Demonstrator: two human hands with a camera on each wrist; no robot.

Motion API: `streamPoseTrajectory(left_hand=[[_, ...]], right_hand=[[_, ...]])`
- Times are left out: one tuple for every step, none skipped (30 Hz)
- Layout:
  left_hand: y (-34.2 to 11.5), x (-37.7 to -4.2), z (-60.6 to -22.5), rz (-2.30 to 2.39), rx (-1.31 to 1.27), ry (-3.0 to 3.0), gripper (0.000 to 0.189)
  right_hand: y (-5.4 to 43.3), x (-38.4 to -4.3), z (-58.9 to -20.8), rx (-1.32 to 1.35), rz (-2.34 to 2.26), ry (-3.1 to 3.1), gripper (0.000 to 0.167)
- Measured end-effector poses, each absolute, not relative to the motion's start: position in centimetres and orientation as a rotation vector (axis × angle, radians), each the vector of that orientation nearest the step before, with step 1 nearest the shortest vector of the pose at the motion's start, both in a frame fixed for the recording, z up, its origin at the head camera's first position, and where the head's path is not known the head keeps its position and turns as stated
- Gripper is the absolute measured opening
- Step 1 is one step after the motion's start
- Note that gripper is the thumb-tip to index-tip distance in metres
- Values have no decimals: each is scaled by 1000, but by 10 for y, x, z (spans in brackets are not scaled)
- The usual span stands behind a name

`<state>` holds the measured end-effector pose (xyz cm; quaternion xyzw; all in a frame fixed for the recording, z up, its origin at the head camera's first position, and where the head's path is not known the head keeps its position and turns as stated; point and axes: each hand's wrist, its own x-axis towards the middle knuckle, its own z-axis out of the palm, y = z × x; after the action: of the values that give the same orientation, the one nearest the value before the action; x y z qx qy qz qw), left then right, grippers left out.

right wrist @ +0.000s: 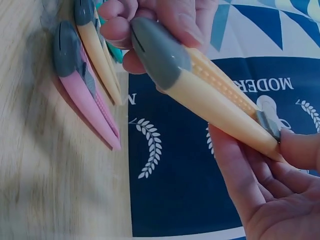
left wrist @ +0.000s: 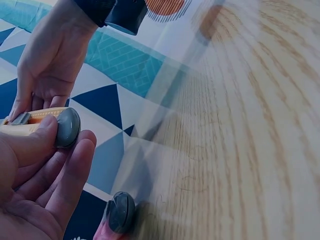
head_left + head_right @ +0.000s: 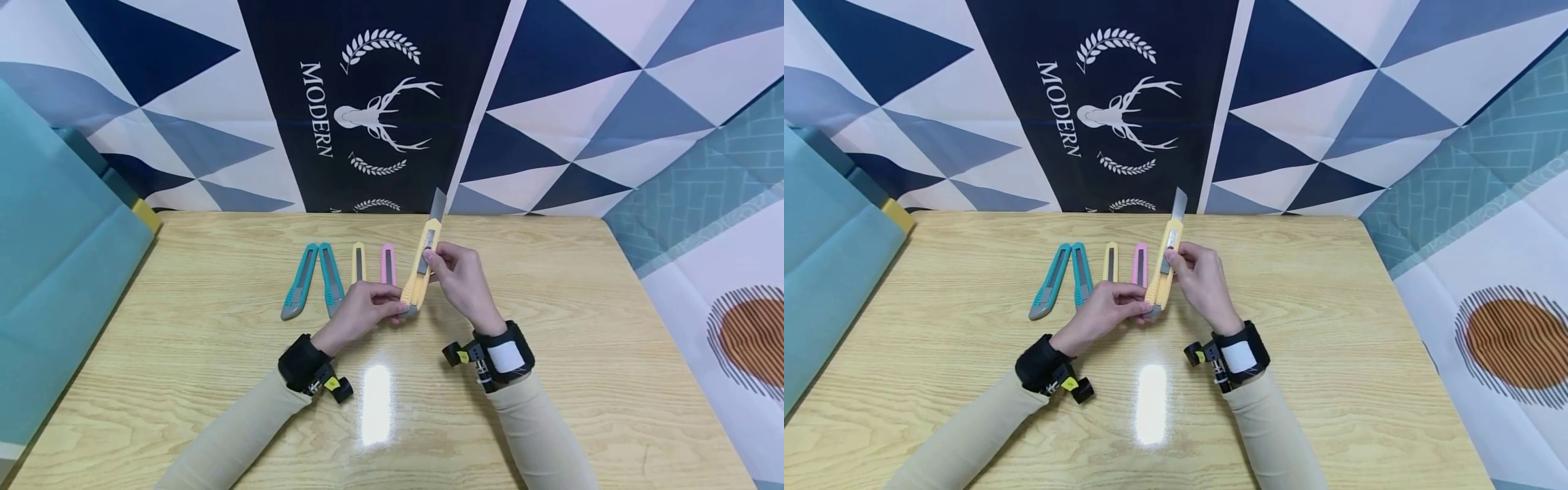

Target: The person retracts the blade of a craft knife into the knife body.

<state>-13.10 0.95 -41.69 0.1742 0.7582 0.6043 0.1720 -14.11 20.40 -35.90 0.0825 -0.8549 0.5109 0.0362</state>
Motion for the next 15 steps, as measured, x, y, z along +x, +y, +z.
streamPoseTrajectory(left_hand=[[10,-131,-417,1712,494,2156,22],[10,-131,-417,1710,493,2157,22],[10,-131,-418,1711,493,2156,22],[10,-132,-418,1713,491,2156,22],[11,-132,-419,1715,489,2156,22],[11,-132,-419,1718,485,2154,22],[11,-132,-419,1721,479,2153,22],[11,-132,-419,1724,474,2153,23],[11,-132,-419,1726,471,2155,23],[11,-132,-419,1727,465,2157,23],[11,-131,-419,1727,462,2159,23],[11,-131,-418,1727,458,2160,24],[11,-131,-418,1725,458,2161,24],[11,-131,-417,1723,455,2161,24],[11,-130,-417,1721,453,2160,24]], right_hand=[[204,-141,-359,249,1568,-2630,26],[204,-141,-359,242,1568,-2636,26],[204,-141,-359,233,1574,-2642,27],[204,-141,-360,224,1580,-2648,27],[205,-142,-360,217,1590,-2652,28],[205,-142,-360,209,1598,-2657,29],[205,-143,-361,202,1607,-2662,30],[206,-143,-362,197,1617,-2668,31],[206,-143,-362,196,1631,-2676,32],[206,-144,-362,196,1643,-2683,34],[206,-144,-363,197,1648,-2693,36],[206,-144,-363,200,1652,-2701,37],[206,-145,-363,205,1657,-2708,38],[206,-145,-363,214,1659,-2711,39],[206,-145,-363,220,1658,-2710,39]])
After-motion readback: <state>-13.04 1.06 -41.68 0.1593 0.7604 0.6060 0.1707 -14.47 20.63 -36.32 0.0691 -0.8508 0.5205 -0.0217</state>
